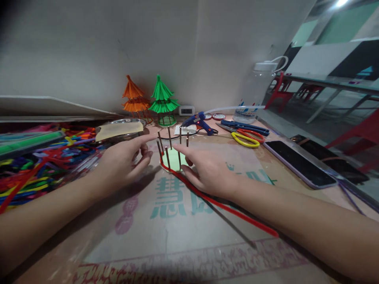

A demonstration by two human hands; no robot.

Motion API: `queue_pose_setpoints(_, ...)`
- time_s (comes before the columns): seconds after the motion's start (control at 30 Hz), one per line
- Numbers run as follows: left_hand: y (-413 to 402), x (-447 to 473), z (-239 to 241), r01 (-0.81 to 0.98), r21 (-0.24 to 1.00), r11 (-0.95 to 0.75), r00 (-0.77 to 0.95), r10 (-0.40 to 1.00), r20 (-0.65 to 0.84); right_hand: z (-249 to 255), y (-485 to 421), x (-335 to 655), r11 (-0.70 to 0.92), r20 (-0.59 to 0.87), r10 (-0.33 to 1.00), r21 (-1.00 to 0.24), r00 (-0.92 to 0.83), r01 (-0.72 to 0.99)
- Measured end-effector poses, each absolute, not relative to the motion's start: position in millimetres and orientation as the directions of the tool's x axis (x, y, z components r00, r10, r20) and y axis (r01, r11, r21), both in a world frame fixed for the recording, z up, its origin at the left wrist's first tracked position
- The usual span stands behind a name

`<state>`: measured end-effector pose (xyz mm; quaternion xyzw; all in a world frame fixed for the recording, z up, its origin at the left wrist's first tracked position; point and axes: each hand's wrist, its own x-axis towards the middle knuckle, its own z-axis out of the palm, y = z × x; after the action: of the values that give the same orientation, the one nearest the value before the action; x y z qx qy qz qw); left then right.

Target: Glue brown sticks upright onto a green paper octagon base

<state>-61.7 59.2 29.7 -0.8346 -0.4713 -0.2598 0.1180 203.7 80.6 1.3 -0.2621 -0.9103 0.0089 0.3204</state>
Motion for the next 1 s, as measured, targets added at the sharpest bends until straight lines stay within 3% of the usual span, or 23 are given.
queue_pose_setpoints(0.2, 57.1, -60.0, 25.4, 0.769, -0.108, -0.631, 0.579, 0.613, 0.538, -1.2, 81.8, 204.2, 0.864, 0.571, 0.488, -0.209, -0.660, 0.458)
queue_pose_setpoints(0.37, 55.3, -58.0, 25.8, 0.753, -0.217, -0.622, 0.624, 0.567, 0.538, -0.5, 81.8, 204.1, 0.856, 0.573, 0.501, -0.220, -0.648, 0.467)
queue_pose_setpoints(0.67, 60.9, -60.0, 22.9, 0.743, -0.205, -0.637, 0.614, 0.527, 0.587, 2.3, 82.5, 204.5, 0.858, 0.590, 0.498, -0.227, -0.635, 0.461)
queue_pose_setpoints(1.0, 61.9, -62.1, 27.6, 0.797, -0.074, -0.599, 0.529, 0.635, 0.563, 2.5, 81.8, 203.5, 0.842, 0.572, 0.522, -0.227, -0.633, 0.490)
